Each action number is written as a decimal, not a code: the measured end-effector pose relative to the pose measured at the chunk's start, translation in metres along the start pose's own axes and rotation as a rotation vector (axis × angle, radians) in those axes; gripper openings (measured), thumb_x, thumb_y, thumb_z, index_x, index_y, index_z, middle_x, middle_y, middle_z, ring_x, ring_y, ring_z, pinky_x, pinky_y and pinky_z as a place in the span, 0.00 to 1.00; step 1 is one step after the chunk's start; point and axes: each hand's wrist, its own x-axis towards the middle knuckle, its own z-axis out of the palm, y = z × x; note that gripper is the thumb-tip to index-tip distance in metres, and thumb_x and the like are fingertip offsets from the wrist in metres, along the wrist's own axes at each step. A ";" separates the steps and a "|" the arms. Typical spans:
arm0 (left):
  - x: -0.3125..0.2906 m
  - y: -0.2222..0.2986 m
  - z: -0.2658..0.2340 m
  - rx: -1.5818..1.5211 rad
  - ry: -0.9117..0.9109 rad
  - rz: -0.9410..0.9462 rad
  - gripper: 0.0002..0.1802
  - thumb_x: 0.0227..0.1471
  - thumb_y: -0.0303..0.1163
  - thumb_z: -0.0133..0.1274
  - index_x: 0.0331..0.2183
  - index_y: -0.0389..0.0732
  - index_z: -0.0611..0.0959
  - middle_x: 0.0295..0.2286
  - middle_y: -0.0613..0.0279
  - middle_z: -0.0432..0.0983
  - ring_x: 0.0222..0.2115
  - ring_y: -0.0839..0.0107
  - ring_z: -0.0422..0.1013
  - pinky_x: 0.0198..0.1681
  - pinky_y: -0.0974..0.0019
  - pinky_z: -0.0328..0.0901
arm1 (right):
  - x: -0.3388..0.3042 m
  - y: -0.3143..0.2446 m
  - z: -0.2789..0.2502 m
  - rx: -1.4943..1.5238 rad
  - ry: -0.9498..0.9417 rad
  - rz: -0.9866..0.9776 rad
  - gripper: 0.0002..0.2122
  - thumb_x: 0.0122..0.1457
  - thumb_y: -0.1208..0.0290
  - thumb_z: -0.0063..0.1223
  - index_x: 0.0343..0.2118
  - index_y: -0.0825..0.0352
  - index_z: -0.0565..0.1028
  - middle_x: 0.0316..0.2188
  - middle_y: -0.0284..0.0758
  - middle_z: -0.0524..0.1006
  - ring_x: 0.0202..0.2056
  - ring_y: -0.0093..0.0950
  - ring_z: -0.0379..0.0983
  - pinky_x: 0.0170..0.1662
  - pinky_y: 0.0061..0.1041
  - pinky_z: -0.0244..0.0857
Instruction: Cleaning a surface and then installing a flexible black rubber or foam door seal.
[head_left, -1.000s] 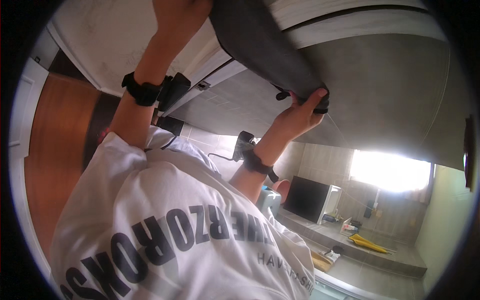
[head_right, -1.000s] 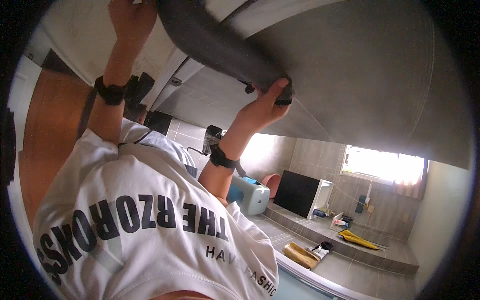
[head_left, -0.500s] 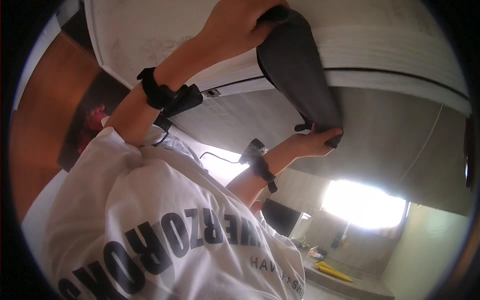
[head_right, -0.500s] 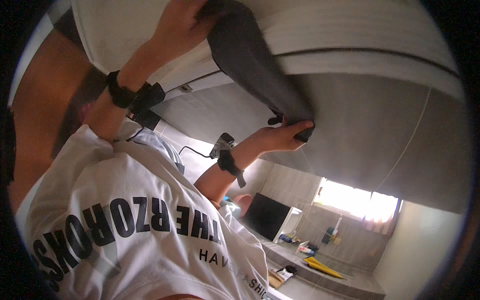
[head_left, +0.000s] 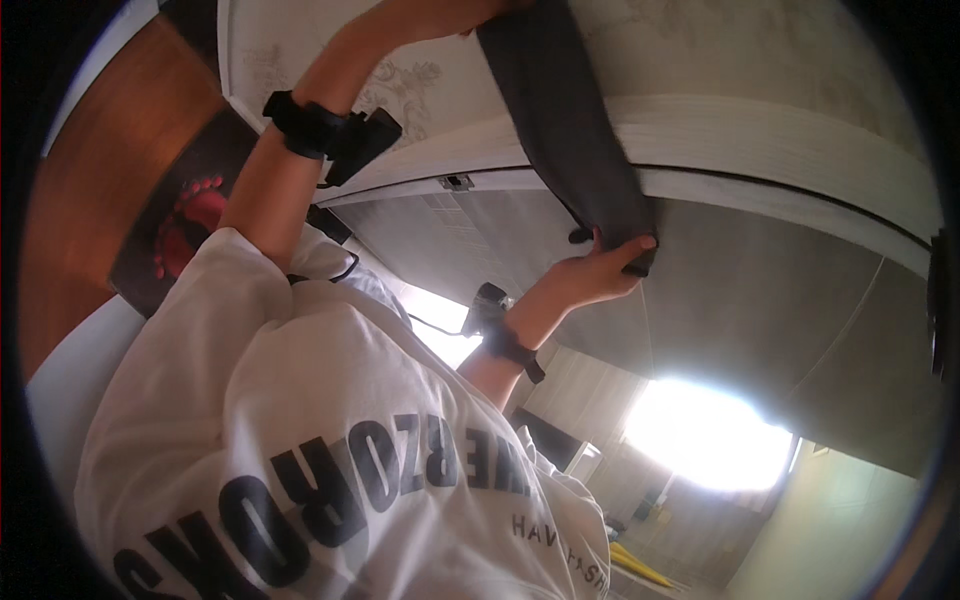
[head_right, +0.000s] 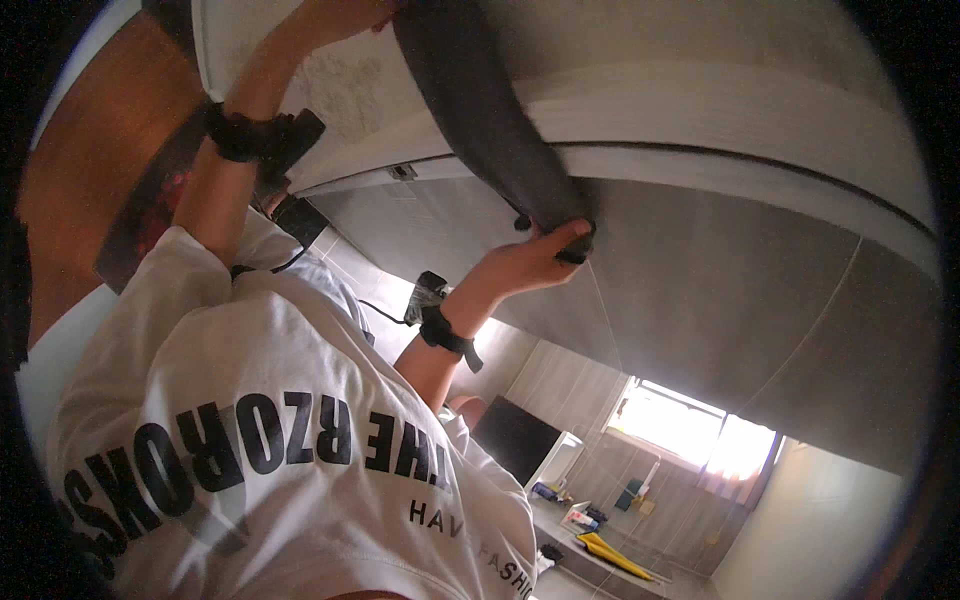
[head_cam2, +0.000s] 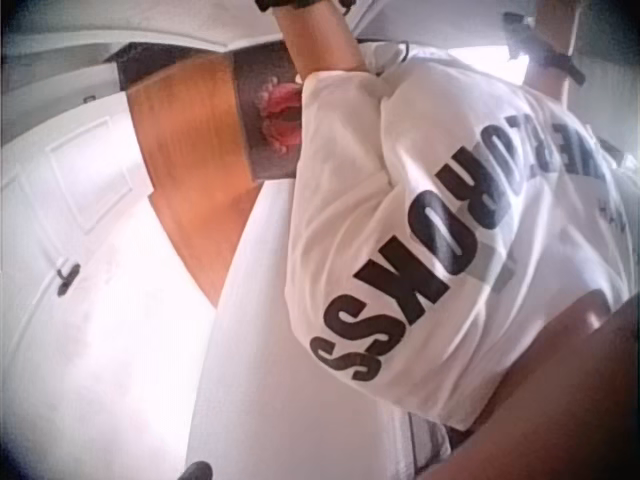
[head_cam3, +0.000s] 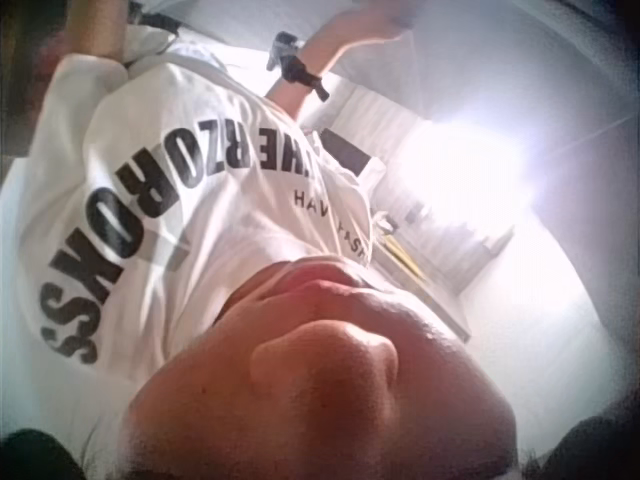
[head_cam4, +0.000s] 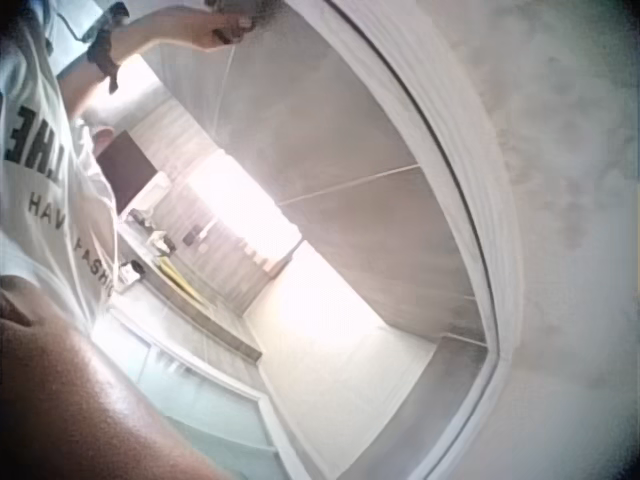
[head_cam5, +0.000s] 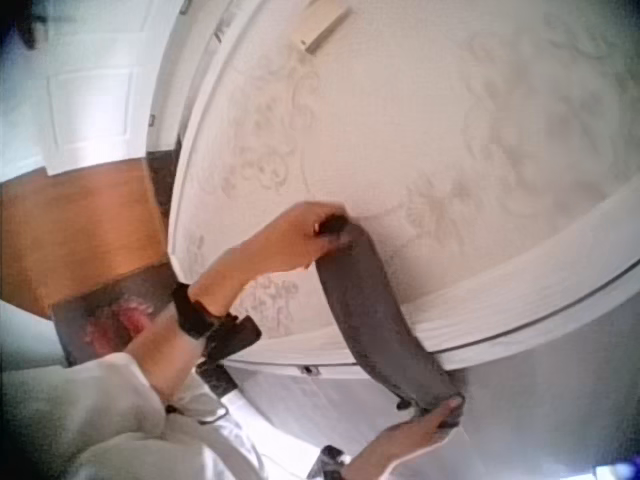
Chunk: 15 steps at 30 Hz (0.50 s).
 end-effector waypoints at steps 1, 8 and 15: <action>0.003 -0.006 0.006 -0.018 -0.018 0.009 0.08 0.46 0.27 0.49 0.31 0.34 0.74 0.17 0.57 0.69 0.16 0.69 0.67 0.20 0.69 0.61 | 0.009 0.008 -0.012 -0.012 0.022 -0.012 0.27 0.53 0.55 0.49 0.43 0.79 0.64 0.41 0.47 0.67 0.40 0.35 0.67 0.34 0.25 0.69; 0.000 -0.049 0.052 -0.148 -0.694 0.058 0.12 0.48 0.30 0.50 0.32 0.30 0.72 0.17 0.60 0.69 0.14 0.75 0.67 0.19 0.72 0.62 | 0.014 0.066 -0.064 -0.071 0.170 0.162 0.24 0.54 0.57 0.47 0.47 0.73 0.63 0.47 0.43 0.63 0.46 0.35 0.62 0.38 0.25 0.69; -0.019 -0.119 0.025 -0.069 -0.427 -0.077 0.12 0.48 0.30 0.50 0.30 0.29 0.72 0.17 0.57 0.70 0.14 0.73 0.67 0.19 0.70 0.62 | -0.013 0.081 -0.026 0.093 -0.168 0.273 0.24 0.53 0.61 0.50 0.47 0.74 0.63 0.47 0.43 0.63 0.46 0.33 0.62 0.39 0.27 0.72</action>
